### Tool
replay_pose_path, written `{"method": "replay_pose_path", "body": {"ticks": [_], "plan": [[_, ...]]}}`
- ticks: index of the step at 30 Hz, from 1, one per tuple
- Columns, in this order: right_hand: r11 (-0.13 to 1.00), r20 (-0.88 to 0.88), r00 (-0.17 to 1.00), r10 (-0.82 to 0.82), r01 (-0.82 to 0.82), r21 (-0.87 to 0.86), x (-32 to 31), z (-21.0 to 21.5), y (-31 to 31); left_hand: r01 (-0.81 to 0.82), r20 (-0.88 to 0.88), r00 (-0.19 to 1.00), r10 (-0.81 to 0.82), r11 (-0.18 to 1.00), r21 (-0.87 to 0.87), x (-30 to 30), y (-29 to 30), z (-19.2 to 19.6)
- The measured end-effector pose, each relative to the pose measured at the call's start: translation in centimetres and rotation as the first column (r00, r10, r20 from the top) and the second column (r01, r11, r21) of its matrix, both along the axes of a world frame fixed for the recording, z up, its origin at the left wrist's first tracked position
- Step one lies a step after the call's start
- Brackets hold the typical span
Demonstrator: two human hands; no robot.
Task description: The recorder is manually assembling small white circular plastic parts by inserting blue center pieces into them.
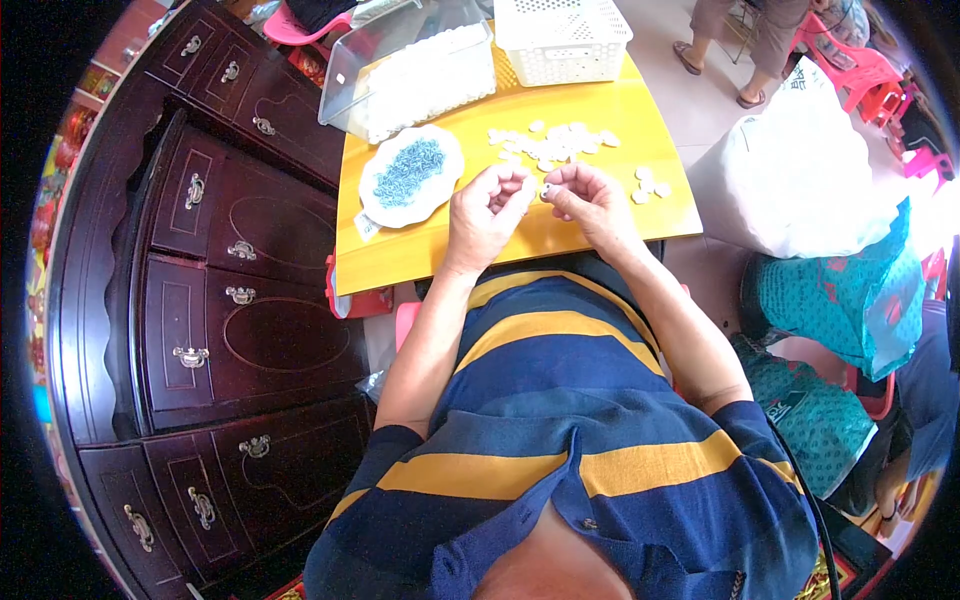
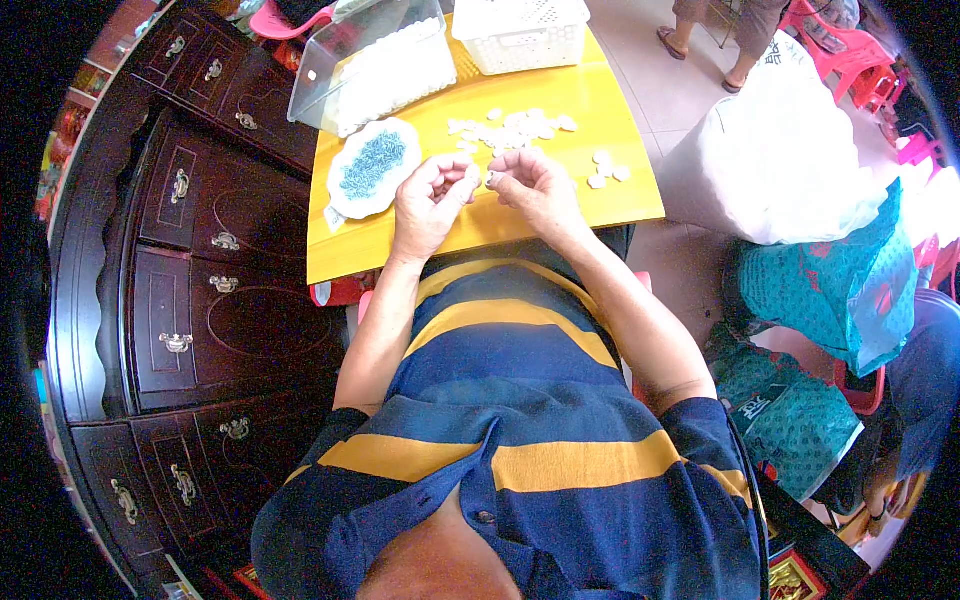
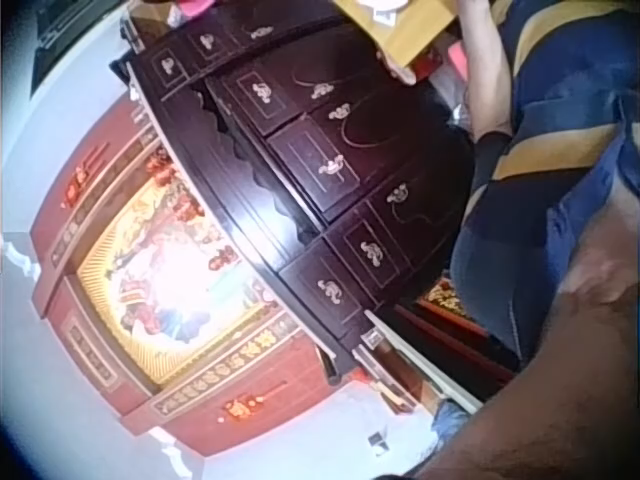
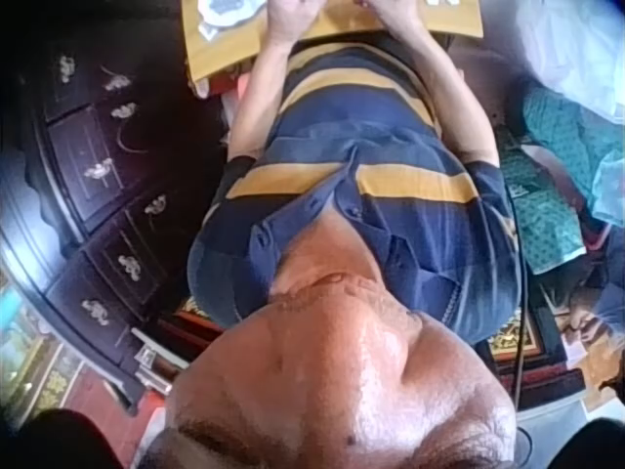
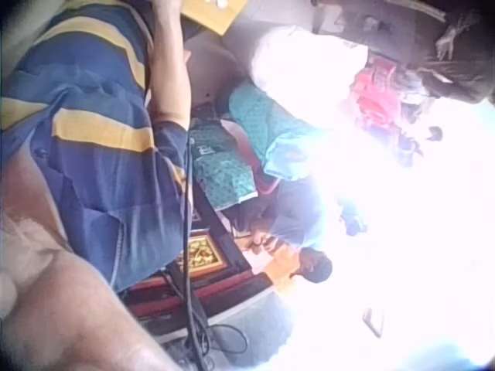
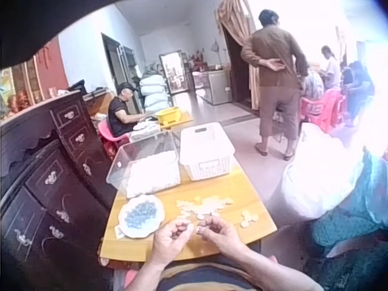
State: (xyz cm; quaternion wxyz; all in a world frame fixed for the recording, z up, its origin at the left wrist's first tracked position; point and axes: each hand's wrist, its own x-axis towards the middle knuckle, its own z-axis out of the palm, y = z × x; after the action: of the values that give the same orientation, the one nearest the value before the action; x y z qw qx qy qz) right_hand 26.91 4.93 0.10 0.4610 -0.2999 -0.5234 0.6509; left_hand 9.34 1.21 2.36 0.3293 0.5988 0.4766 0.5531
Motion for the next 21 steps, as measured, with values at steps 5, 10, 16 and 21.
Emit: {"method": "replay_pose_path", "body": {"ticks": [5, 10, 16, 21], "plan": [[1.0, 0.004, 1.0, -0.003, 0.003, -0.001, 0.0, -0.04, -0.01, 0.007, 0.006, 1.0, -0.007, 1.0, -0.012, 0.18, -0.03, 0.06], [1.0, 0.013, 1.0, -0.001, 0.001, -0.01, -0.06, 0.01, -0.05, 0.013, 0.028, 1.0, -0.013, 1.0, -0.022, 0.23, -0.04, 0.17], [1.0, 0.036, 0.999, -0.005, 0.005, -0.014, -0.11, -0.26, 0.03, 0.014, 0.026, 1.0, -0.013, 1.0, -0.018, 0.16, 0.01, -0.14], [1.0, 0.04, 0.999, -0.015, 0.015, -0.021, 0.01, -0.37, 0.17, 0.023, 0.024, 0.999, -0.022, 0.999, -0.031, 0.24, -0.01, -0.22]]}}
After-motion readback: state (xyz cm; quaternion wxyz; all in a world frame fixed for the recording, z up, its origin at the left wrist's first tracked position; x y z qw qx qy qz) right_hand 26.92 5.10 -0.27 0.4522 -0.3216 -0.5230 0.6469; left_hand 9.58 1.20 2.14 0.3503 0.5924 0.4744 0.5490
